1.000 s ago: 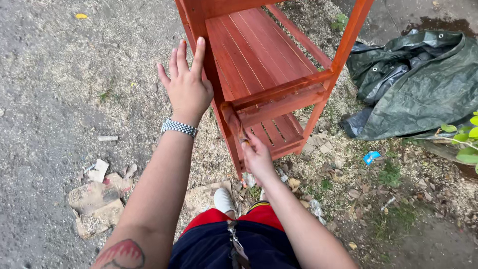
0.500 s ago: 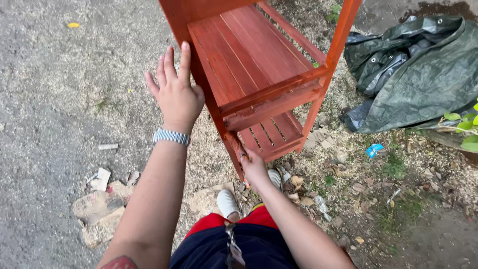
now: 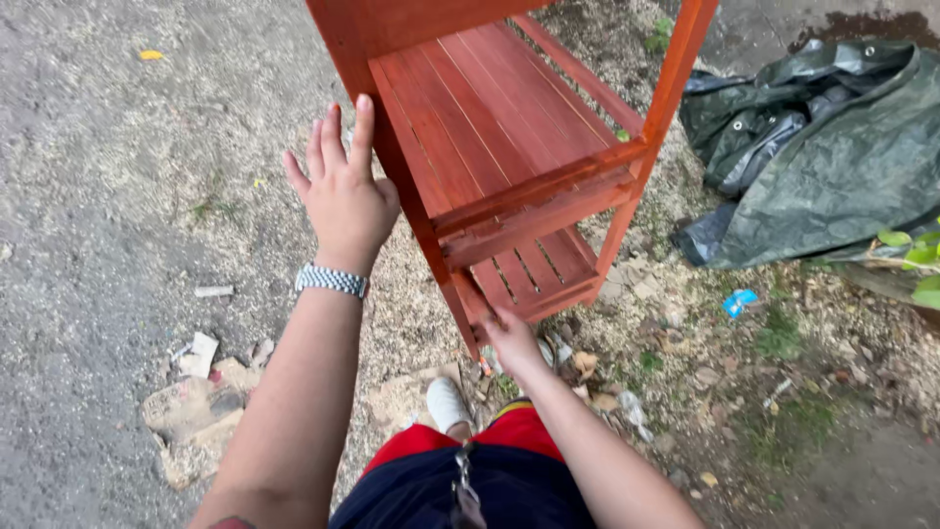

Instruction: The person applies reddish-brown wood stain to a slatted wooden shelf unit standing on the ground outdoors. They hold the unit steady with one hand while brushing stain onto the frame and shelf boards with a brush, periodically pouring more stain from a bottle into a container and continuing to coat the surfaces.

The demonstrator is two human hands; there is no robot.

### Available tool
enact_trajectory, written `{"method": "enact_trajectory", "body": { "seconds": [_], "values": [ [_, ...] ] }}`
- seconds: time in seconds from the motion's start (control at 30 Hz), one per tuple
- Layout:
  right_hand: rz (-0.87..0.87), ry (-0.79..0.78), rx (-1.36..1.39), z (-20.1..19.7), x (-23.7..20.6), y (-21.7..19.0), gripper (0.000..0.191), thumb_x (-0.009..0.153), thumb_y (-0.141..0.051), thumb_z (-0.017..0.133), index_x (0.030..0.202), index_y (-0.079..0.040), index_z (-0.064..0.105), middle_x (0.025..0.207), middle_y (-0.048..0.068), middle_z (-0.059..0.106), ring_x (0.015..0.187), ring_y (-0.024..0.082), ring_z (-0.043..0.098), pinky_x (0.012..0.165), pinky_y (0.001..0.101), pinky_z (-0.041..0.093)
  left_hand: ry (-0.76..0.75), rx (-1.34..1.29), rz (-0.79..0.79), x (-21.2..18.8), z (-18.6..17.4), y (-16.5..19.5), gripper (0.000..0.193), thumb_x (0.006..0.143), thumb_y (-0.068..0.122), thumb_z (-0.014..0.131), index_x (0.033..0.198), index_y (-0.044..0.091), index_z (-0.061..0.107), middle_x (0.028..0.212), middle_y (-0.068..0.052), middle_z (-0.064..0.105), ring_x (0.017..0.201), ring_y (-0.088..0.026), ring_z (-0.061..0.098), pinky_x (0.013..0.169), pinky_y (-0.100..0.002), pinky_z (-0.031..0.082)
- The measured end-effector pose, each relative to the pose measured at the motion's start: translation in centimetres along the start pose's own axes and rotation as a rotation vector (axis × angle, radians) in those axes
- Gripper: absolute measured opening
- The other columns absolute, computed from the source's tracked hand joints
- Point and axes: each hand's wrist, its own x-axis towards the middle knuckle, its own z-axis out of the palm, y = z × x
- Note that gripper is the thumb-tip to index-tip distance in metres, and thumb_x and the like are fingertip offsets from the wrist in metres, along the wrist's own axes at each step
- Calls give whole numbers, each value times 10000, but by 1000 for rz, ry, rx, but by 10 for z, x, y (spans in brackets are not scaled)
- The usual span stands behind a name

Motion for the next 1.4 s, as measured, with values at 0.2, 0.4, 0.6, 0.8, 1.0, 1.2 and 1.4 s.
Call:
{"method": "enact_trajectory", "body": {
  "seconds": [0.2,0.4,0.6,0.8,1.0,1.2,1.4],
  "values": [
    [-1177,-13,-92,6,7,-2,222,1223,-90,528,1438,-43,494,1177,82,647,1101,155,638,894,292,506,4,-29,-5,-1,1,1,975,770,69,614,1665,266,280,1615,-188,424,1485,-390,391,1216,-686,102],
    [-51,-30,185,-4,16,0,390,995,-160,566,1380,-149,627,619,-55,426,406,53,319,348,244,227,-20,-45,-2,-2,3,4,950,794,75,611,1671,211,273,1634,-189,387,1507,-376,384,1218,-697,87],
    [-126,6,142,-14,28,-12,438,998,-149,575,1435,-157,594,643,-51,447,434,45,330,364,245,242,104,-172,145,-17,13,-18,878,889,88,620,1676,119,231,1713,-243,228,1586,-392,317,1283,-632,104],
    [-106,12,139,-16,18,-19,474,1000,-135,572,1472,-176,573,745,-42,508,487,39,386,393,233,287,-34,-399,-320,-91,37,0,1209,812,336,831,1675,54,32,1615,-304,290,1462,-433,395,1226,-543,333],
    [-206,23,161,-17,23,-8,466,1009,-94,590,1474,-121,590,805,-51,570,557,12,453,440,209,345,-168,-276,-428,-111,51,24,1426,623,531,968,1617,83,50,1590,-272,312,1415,-417,416,1146,-575,279],
    [-75,17,217,-20,18,-9,477,989,-116,578,1464,-149,568,689,-52,485,438,43,338,363,244,243,-221,-244,-520,-106,45,33,1426,611,503,958,1626,85,48,1570,-226,340,1405,-366,437,1158,-596,272],
    [-43,1,214,-24,6,-19,473,986,-122,574,1458,-147,578,654,-62,451,417,34,319,352,246,220,-252,-251,-635,-111,52,52,1418,608,477,962,1622,106,43,1590,-200,288,1413,-356,421,1147,-645,250]
  ]
}}
